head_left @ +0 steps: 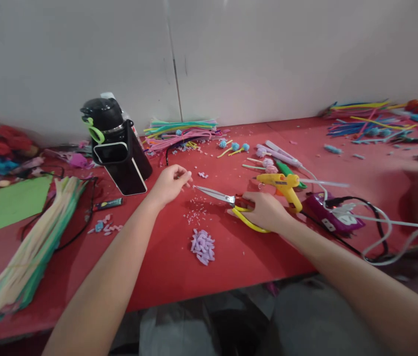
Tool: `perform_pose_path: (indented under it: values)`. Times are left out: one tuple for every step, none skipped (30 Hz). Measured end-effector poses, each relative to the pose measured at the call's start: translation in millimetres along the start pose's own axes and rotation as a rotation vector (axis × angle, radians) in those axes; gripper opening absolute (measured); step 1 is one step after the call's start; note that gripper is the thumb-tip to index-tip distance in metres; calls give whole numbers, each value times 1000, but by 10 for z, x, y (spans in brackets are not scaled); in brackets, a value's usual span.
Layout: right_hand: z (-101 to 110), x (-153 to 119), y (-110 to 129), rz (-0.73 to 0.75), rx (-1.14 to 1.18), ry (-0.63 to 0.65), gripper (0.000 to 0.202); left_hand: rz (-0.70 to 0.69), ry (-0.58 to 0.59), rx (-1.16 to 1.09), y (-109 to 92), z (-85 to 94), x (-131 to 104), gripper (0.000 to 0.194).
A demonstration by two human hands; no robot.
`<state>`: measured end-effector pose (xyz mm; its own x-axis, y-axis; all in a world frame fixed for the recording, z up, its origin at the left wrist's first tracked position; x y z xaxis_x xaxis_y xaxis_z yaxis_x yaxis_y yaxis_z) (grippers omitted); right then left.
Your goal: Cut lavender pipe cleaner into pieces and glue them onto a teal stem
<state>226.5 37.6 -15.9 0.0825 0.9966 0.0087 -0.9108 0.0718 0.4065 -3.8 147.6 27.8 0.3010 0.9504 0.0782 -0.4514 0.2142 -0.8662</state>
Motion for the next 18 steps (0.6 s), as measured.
perform_pose_path:
  values:
    - [-1, -1, 1, 6, -1, -4, 50, 32, 14, -117, 36, 1, -81, 15]
    - [1, -3, 4, 14, -4, -9, 50, 55, 7, -215, 73, 13, -155, 14]
    - [5, -6, 8, 18, -8, -13, 50, 67, -6, -298, 107, 26, -217, 13]
    - [9, -9, 11, 19, -12, -13, 51, 73, -21, -364, 140, 35, -267, 14]
    - [11, -12, 12, 15, -15, -10, 51, 79, -35, -413, 173, 41, -302, 16]
    - [14, -14, 12, 9, -17, -7, 51, 84, -38, -443, 199, 35, -324, 19]
    - [17, -16, 13, 5, -17, -4, 52, 87, -32, -457, 220, 22, -333, 21]
    - [19, -17, 16, 5, -15, -1, 52, 87, -24, -460, 234, 8, -332, 24]
    - [20, -17, 15, 4, -12, 1, 53, 85, -13, -456, 244, -9, -324, 26]
    - [21, -16, 12, 4, -8, 0, 53, 79, -1, -446, 250, -25, -312, 27]
    - [19, -15, 6, 2, -4, 0, 54, 73, 13, -432, 257, -42, -298, 28]
    - [16, -15, -3, 0, 1, -1, 55, 69, 24, -412, 267, -55, -285, 27]
    - [14, -15, -13, -1, 9, -4, 56, 63, 36, -383, 277, -67, -276, 25]
    - [13, -16, -21, -1, 17, -9, 58, 54, 49, -343, 285, -79, -269, 22]
    - [14, -19, -27, 3, 28, -15, 59, 41, 61, -297, 290, -89, -267, 20]
    - [17, -21, -32, 4, 38, -23, 61, 24, 69, -252, 290, -95, -266, 19]
    - [19, -24, -39, 2, 50, -29, 62, 5, 74, -215, 285, -100, -268, 19]
    - [23, -27, -46, -1, 60, -35, 64, -12, 79, -191, 275, -107, -272, 20]
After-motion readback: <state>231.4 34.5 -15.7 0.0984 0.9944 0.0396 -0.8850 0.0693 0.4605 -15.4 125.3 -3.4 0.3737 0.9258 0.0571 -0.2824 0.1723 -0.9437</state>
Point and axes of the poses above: each hand's wrist, its own x-axis towards the middle knuckle, its own z-axis out of the back of the hand, y = z × x, the point moved 8 cm from there along x, towards the middle knuckle, and after that the axes turned 2 degrees about -y, right-handed, at the moved point
